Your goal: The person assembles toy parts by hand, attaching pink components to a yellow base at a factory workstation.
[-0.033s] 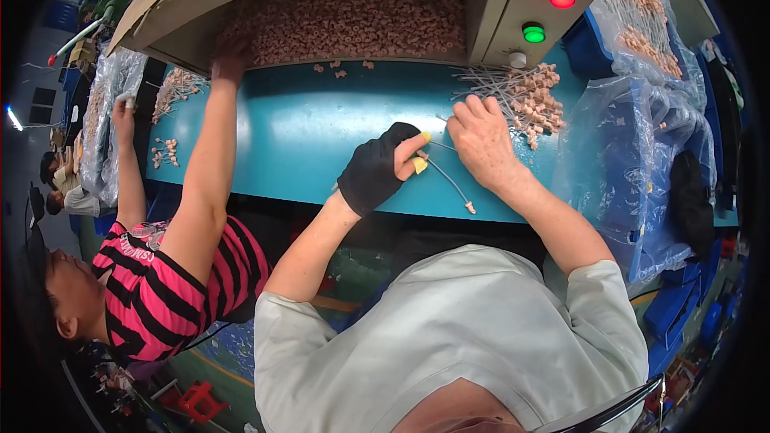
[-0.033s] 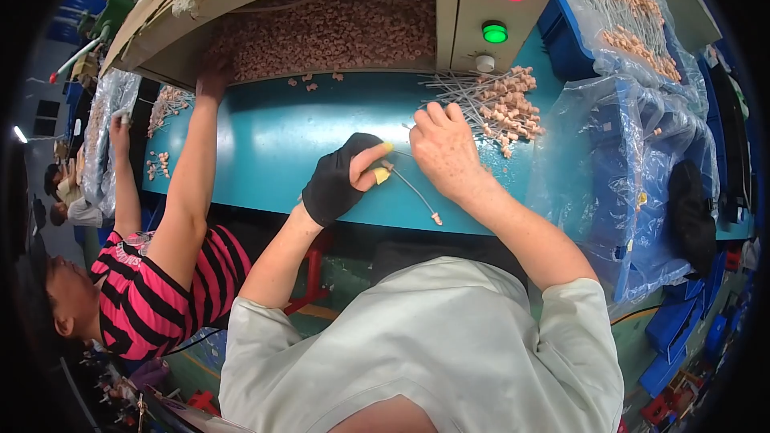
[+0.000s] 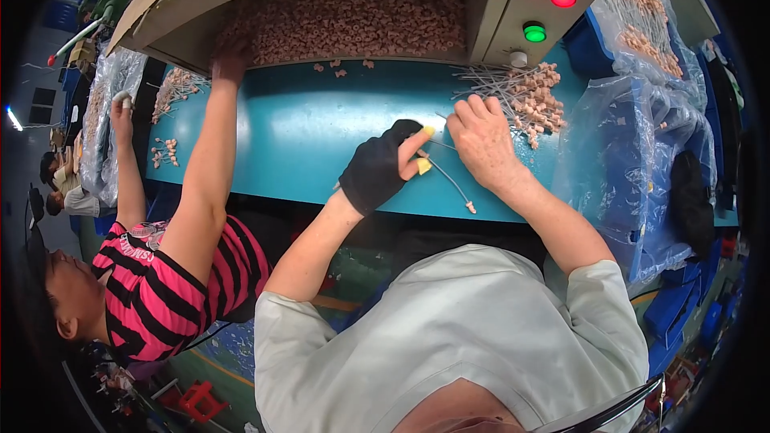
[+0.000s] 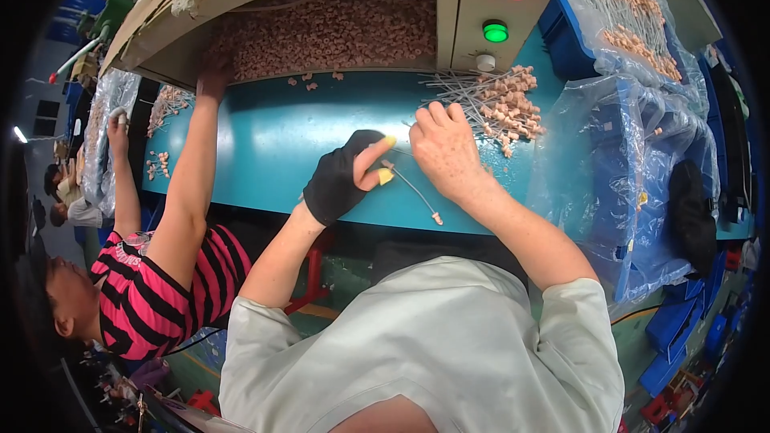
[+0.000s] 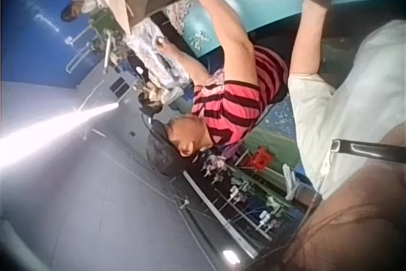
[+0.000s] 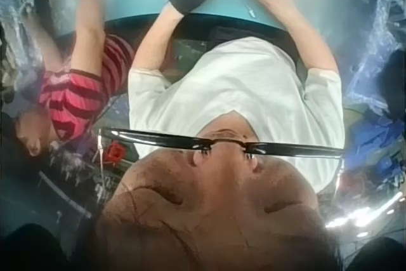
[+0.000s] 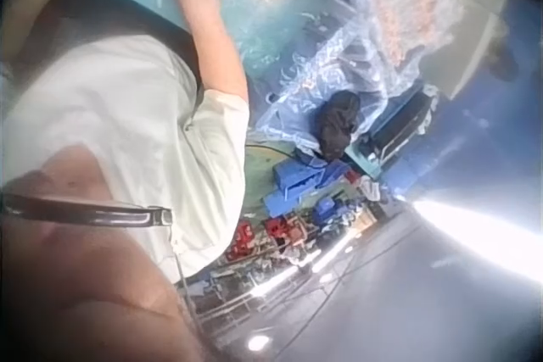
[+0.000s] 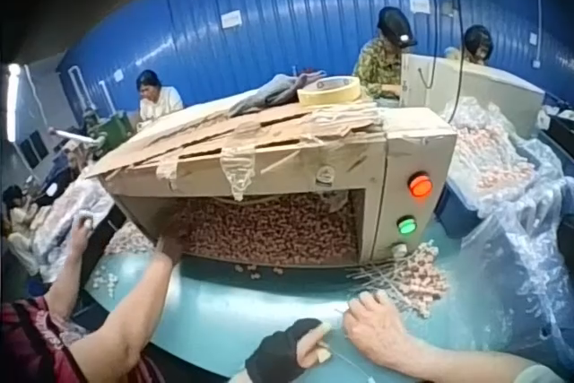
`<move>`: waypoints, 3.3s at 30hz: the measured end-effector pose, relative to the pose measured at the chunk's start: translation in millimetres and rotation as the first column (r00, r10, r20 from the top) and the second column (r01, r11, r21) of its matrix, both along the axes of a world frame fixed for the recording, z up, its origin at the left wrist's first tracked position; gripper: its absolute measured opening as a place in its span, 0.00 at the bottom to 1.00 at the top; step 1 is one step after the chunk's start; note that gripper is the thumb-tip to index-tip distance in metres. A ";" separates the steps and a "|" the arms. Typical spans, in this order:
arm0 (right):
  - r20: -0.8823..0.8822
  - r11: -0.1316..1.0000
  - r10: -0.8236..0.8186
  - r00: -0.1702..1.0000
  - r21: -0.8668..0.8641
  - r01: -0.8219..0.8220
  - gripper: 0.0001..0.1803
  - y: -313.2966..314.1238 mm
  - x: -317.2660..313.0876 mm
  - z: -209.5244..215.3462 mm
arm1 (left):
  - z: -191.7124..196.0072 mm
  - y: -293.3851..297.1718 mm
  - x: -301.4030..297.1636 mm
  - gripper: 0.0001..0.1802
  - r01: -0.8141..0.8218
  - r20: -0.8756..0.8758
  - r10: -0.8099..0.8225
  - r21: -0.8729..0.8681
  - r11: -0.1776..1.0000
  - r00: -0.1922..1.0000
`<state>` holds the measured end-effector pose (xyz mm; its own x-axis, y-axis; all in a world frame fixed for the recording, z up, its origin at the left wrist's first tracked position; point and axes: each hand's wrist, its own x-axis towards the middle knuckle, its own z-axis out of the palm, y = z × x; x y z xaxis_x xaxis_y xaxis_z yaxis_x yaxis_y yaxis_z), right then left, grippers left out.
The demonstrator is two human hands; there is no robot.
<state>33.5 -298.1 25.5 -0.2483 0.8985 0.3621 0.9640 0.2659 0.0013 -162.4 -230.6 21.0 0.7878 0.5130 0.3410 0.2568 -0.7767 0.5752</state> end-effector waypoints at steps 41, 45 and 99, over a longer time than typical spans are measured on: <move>-0.738 0.990 -0.083 0.670 0.016 0.141 0.04 42.0 20.1 27.1 | -40.9 77.2 62.0 0.16 0.279 0.409 0.221 -0.848 0.450 0.885; -0.716 0.987 -0.113 0.689 -0.004 0.158 0.05 43.0 17.4 24.8 | -39.3 76.6 60.9 0.17 0.265 0.413 0.184 -0.808 0.526 0.892; -0.520 1.000 -0.023 0.854 0.005 0.030 0.11 5.4 -4.5 33.7 | 14.9 44.6 32.8 0.08 0.075 0.134 0.339 -0.980 0.182 0.931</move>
